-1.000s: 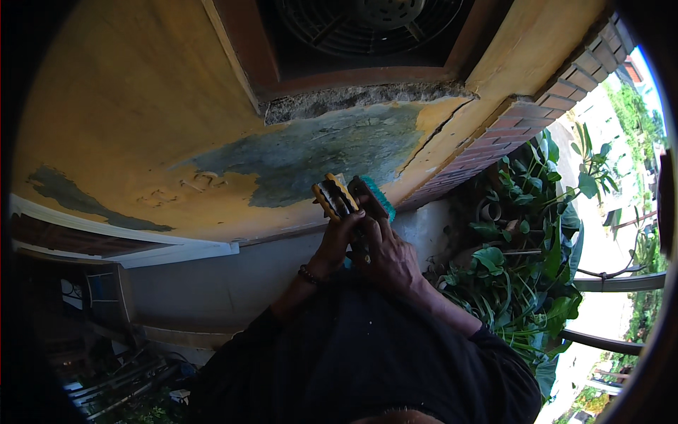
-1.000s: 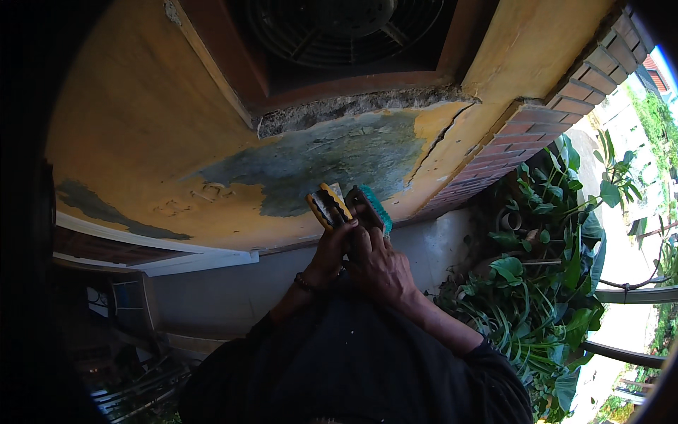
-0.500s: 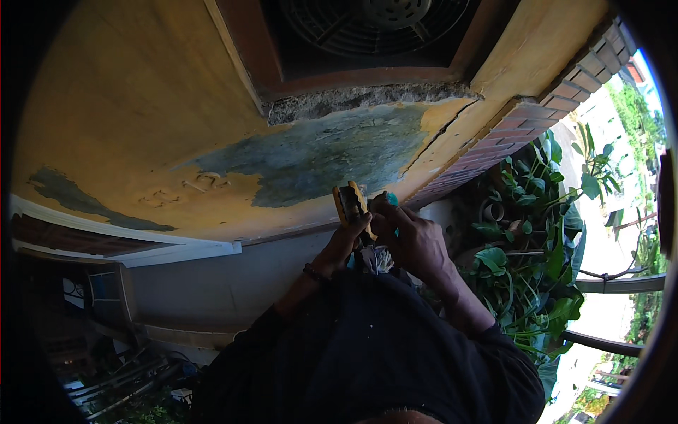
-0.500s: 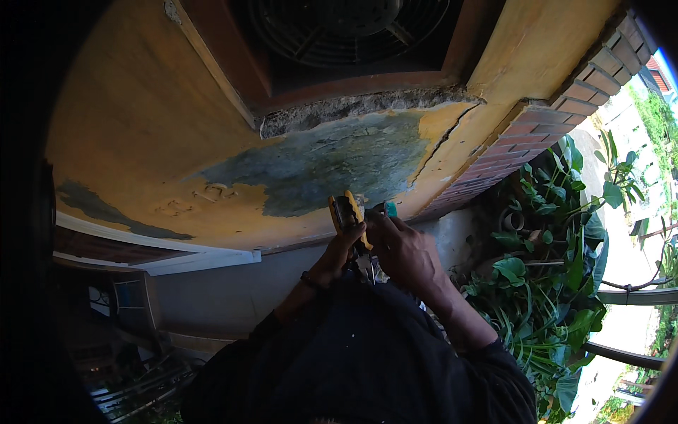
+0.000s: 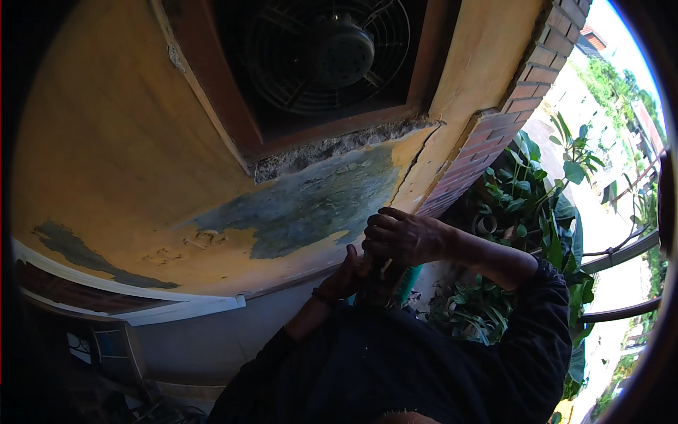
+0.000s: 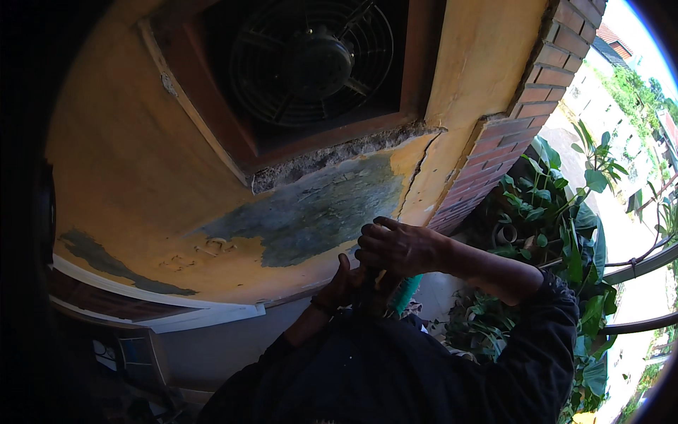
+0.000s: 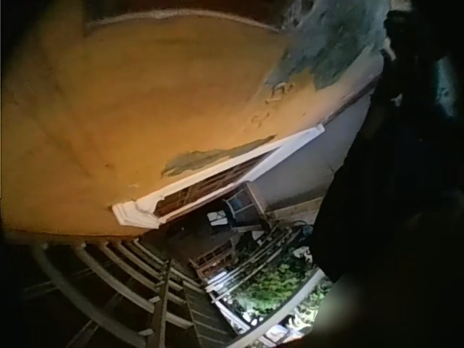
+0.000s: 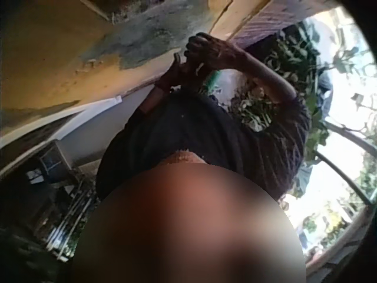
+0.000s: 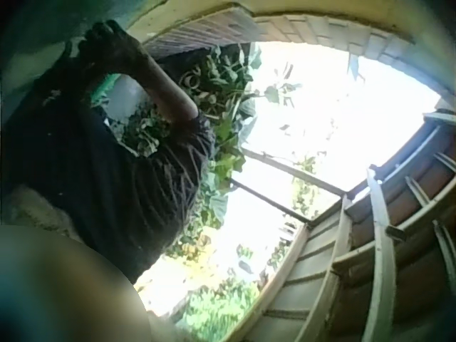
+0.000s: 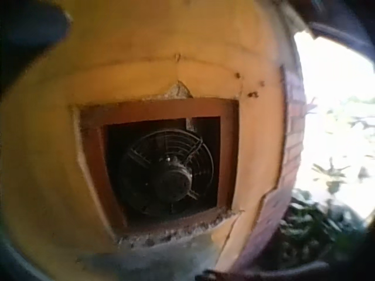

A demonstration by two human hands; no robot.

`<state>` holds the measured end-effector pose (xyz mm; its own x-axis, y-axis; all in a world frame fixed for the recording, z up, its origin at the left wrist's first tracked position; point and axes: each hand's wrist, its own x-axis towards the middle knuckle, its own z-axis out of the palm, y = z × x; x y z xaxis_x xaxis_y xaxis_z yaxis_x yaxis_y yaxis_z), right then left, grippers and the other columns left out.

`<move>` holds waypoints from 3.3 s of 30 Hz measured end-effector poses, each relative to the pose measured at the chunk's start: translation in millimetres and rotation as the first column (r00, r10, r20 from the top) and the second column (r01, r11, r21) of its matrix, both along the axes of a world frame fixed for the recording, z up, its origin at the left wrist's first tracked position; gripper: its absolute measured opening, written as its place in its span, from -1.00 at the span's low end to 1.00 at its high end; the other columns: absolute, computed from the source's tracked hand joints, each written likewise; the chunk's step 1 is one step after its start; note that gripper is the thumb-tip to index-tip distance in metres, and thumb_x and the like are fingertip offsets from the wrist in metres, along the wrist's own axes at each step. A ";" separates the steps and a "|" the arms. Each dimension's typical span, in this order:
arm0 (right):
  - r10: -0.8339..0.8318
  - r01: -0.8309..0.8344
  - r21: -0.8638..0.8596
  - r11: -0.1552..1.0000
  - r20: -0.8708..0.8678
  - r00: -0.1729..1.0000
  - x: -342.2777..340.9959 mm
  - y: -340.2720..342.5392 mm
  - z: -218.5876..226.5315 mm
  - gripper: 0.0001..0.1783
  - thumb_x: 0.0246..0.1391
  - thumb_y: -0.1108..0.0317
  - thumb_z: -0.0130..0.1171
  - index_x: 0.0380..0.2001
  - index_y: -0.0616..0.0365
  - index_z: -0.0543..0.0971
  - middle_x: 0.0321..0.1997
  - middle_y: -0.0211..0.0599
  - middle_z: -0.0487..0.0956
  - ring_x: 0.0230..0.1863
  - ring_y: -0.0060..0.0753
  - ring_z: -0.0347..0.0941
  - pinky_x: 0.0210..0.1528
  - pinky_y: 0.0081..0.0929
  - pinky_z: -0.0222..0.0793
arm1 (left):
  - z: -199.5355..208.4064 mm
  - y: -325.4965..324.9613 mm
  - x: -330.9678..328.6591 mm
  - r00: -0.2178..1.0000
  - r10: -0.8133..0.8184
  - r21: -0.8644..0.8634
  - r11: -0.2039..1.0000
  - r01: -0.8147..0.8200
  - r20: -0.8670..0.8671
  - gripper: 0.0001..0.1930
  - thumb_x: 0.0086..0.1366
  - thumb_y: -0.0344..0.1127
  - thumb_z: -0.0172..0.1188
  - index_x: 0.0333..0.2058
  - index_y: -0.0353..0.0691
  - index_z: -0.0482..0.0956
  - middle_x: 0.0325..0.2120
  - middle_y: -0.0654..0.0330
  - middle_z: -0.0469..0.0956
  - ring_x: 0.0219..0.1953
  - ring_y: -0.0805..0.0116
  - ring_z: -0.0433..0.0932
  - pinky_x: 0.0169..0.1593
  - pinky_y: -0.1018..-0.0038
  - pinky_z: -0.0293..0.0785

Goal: Repairing or adjusting the mounting of a wall exhaust fan using pliers.

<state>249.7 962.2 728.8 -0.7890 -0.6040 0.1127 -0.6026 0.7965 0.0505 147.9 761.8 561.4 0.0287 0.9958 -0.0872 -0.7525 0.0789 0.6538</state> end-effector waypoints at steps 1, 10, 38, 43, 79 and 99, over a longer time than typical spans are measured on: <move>-0.003 0.003 0.007 1.000 -0.008 1.000 0.1 1.8 -0.9 -0.38 0.03 0.07 0.30 0.10 0.16 0.46 0.03 -0.17 0.50 0.18 -0.08 0.41 0.28 -0.06 0.33 | 2.1 1.8 -4.1 0.987 -0.077 -0.006 0.997 0.079 0.139 -0.18 0.48 0.30 -0.11 0.43 -0.22 0.06 0.30 0.03 0.34 0.32 0.21 0.34 0.34 0.24 0.31; -0.553 0.381 -0.869 0.317 0.157 0.818 34.4 12.7 -6.4 -0.37 0.13 0.25 0.34 0.14 0.18 0.25 -0.20 -0.07 0.56 -0.22 -0.15 0.56 -0.13 -0.30 0.44 | 11.2 15.1 -2.1 0.990 0.091 -0.041 0.995 -0.096 -0.103 -0.23 0.48 0.36 -0.26 0.16 -0.26 0.50 0.12 0.04 0.53 0.17 0.18 0.49 0.22 0.21 0.45; -0.031 -0.097 -0.915 -0.393 -0.092 0.995 6.0 139.1 115.2 -0.44 0.16 0.40 -0.01 0.27 0.18 0.43 0.34 -0.04 0.45 0.37 -0.03 0.36 0.30 0.05 0.37 | 152.8 55.3 -5.7 0.569 0.405 0.368 0.911 -0.185 -0.716 -0.49 0.52 -0.26 0.02 0.35 -0.35 0.27 0.25 -0.01 0.44 0.21 0.14 0.52 0.25 0.22 0.53; 0.135 -0.081 -0.870 -0.486 -0.166 0.977 -18.0 162.5 140.9 -0.45 0.11 0.48 -0.06 0.22 0.18 0.47 0.22 -0.07 0.53 0.23 -0.05 0.47 0.24 0.03 0.42 | 157.3 61.2 11.1 0.840 0.315 0.268 0.940 -0.211 -0.443 -0.39 0.48 -0.16 0.12 0.38 -0.33 0.22 0.29 -0.03 0.39 0.25 0.12 0.49 0.30 0.18 0.48; -0.601 0.837 -0.230 0.497 -0.787 0.141 31.9 115.7 314.4 -0.34 0.11 0.64 0.01 0.26 -0.15 0.46 -0.09 -0.09 0.47 -0.08 -0.04 0.55 -0.07 -0.20 0.59 | 131.2 46.9 8.0 0.859 0.315 0.190 0.947 -0.258 -0.404 -0.75 0.38 -0.37 0.27 0.00 -0.19 0.57 -0.09 0.24 0.58 -0.04 0.40 0.58 -0.01 0.44 0.58; -0.466 0.929 0.152 0.337 -0.831 0.305 32.2 80.7 351.2 -0.28 0.16 0.61 -0.01 0.38 -0.14 0.33 0.03 -0.05 0.50 -0.16 -0.18 0.51 -0.16 -0.29 0.60 | 114.7 43.1 -21.2 0.828 0.224 0.162 0.973 -0.162 -0.515 -0.70 0.40 -0.38 0.24 0.08 -0.21 0.57 -0.04 0.14 0.62 0.02 0.33 0.61 0.12 0.34 0.58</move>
